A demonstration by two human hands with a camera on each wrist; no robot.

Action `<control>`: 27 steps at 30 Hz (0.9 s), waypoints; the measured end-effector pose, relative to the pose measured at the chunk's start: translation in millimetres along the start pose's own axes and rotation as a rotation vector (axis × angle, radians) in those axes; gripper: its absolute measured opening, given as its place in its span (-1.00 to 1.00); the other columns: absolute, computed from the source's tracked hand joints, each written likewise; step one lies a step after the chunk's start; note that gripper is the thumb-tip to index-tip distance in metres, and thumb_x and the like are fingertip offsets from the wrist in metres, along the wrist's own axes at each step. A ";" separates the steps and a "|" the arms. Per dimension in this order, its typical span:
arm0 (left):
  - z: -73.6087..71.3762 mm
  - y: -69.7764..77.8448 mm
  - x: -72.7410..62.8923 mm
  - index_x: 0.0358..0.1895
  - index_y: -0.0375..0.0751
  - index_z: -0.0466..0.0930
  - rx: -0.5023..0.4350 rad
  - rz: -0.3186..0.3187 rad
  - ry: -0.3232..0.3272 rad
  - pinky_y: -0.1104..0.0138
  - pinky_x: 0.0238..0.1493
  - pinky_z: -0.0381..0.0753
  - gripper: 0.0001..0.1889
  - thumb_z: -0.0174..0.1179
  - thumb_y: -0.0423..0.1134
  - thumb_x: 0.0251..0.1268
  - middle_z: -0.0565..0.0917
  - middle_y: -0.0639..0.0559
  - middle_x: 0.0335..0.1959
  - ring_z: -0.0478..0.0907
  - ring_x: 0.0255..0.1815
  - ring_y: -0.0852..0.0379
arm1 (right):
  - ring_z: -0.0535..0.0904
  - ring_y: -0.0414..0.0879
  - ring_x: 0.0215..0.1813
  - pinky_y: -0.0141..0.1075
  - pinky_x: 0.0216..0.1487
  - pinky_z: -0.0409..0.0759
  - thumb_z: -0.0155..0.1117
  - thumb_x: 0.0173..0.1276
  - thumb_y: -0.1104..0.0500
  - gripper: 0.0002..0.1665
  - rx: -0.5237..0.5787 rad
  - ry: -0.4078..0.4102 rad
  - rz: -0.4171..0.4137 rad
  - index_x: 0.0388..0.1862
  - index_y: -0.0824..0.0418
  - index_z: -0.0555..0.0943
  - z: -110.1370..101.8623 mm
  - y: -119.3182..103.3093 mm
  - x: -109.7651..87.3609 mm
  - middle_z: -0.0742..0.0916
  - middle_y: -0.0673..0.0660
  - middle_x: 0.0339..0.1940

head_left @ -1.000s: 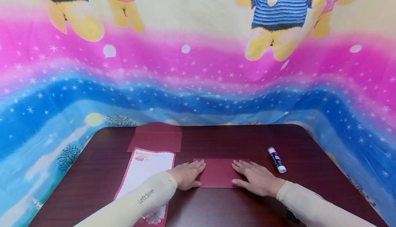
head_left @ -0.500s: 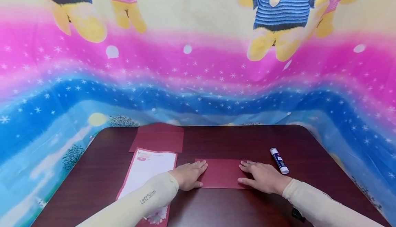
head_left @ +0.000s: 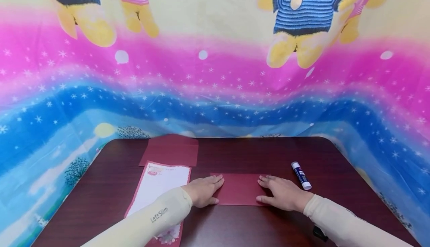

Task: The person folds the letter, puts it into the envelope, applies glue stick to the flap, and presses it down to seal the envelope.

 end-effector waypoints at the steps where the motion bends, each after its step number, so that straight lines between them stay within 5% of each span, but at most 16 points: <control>1: 0.2 0.1 0.0 0.58 -0.03 0.20 -0.005 0.003 0.001 0.26 0.57 0.25 -0.25 0.21 0.08 0.41 0.21 0.07 0.63 0.17 0.63 0.10 | 0.40 0.20 0.52 0.14 0.45 0.40 0.26 0.35 -0.35 -0.16 -0.007 0.003 -0.003 0.39 0.19 0.53 0.0 -0.2 -0.2 0.55 0.21 0.46; 12: -5.9 3.1 3.7 0.53 -0.07 0.29 0.032 -0.002 0.065 0.20 0.49 0.39 -0.23 0.32 0.09 0.31 0.34 0.04 0.56 0.29 0.58 0.09 | 0.48 0.19 0.45 0.12 0.41 0.46 0.34 0.32 -0.29 -0.17 -0.045 0.041 -0.028 0.37 0.23 0.53 -1.4 -2.3 2.3 0.59 0.22 0.40; 19: -13.6 6.0 5.6 0.31 -0.08 0.57 0.089 0.004 0.175 0.19 0.26 0.62 -0.33 0.46 0.10 0.15 0.60 0.02 0.33 0.59 0.29 0.07 | 0.46 0.17 0.46 0.12 0.41 0.46 0.31 0.36 -0.28 -0.19 -0.023 0.035 -0.026 0.38 0.23 0.52 -2.3 -2.1 3.2 0.56 0.23 0.42; 27: -17.0 19.2 -3.7 0.20 -0.05 0.66 0.113 0.029 0.246 0.22 0.11 0.68 -0.49 0.34 0.14 0.28 0.69 0.05 0.18 0.67 0.11 0.11 | 0.53 0.12 0.40 0.11 0.34 0.53 0.25 0.42 -0.26 -0.33 -0.036 0.058 -0.119 0.30 0.16 0.60 -10.7 -15.9 -7.2 0.62 0.17 0.36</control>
Point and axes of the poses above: each hand's wrist, its own x-axis towards the middle knuckle, its own z-axis out of the palm, y = z × x, the point moved 7 cm from there along x, towards the middle knuckle
